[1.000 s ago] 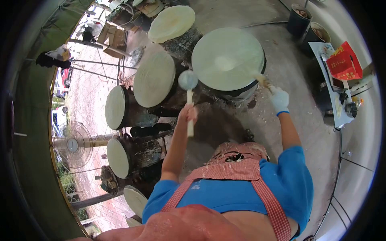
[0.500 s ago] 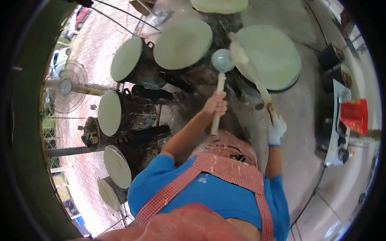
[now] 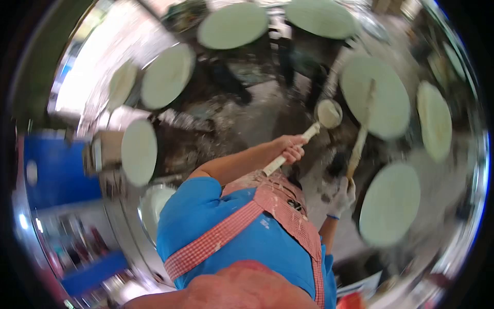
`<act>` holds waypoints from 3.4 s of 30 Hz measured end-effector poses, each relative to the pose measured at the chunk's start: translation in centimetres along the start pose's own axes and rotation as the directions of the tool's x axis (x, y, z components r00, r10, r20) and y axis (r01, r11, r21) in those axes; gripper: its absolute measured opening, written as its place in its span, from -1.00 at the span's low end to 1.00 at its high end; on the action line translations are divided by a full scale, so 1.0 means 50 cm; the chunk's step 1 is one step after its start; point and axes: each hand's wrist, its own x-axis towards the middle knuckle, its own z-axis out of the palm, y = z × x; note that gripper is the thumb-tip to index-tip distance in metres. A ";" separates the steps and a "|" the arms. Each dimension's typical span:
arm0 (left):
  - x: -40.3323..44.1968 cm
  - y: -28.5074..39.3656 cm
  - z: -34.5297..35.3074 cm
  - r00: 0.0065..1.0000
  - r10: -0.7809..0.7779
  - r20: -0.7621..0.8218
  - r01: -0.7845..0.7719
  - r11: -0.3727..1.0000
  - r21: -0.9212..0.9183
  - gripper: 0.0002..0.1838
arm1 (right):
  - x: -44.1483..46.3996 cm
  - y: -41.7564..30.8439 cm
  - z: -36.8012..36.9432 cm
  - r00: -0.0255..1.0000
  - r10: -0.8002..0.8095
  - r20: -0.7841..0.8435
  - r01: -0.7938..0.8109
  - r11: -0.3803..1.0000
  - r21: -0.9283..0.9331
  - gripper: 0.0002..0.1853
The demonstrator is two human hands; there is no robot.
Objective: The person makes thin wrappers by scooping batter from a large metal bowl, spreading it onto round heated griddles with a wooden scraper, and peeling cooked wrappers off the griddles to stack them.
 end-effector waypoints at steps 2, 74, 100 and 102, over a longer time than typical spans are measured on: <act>-0.051 0.010 -0.040 0.982 0.186 -0.023 -0.186 0.982 0.030 -0.82 | 0.095 -0.005 0.060 0.979 -0.020 0.204 0.018 1.000 0.012 -0.70; -0.346 -0.233 -0.482 0.235 0.833 -0.501 -0.341 -0.412 -0.845 -0.78 | -0.677 -0.913 1.851 -0.695 -0.304 0.651 0.694 -0.521 0.498 -0.73; -0.422 -0.077 -0.377 0.040 0.716 -0.697 -0.030 -0.696 -0.717 -0.81 | -0.945 -0.261 2.205 0.271 0.042 0.962 -0.187 0.982 0.009 -0.78; -0.420 -0.062 -0.370 -0.051 0.767 -0.640 -0.029 -0.642 -0.766 -0.76 | -0.939 -0.249 2.184 0.332 0.038 0.942 -0.151 0.988 0.013 -0.74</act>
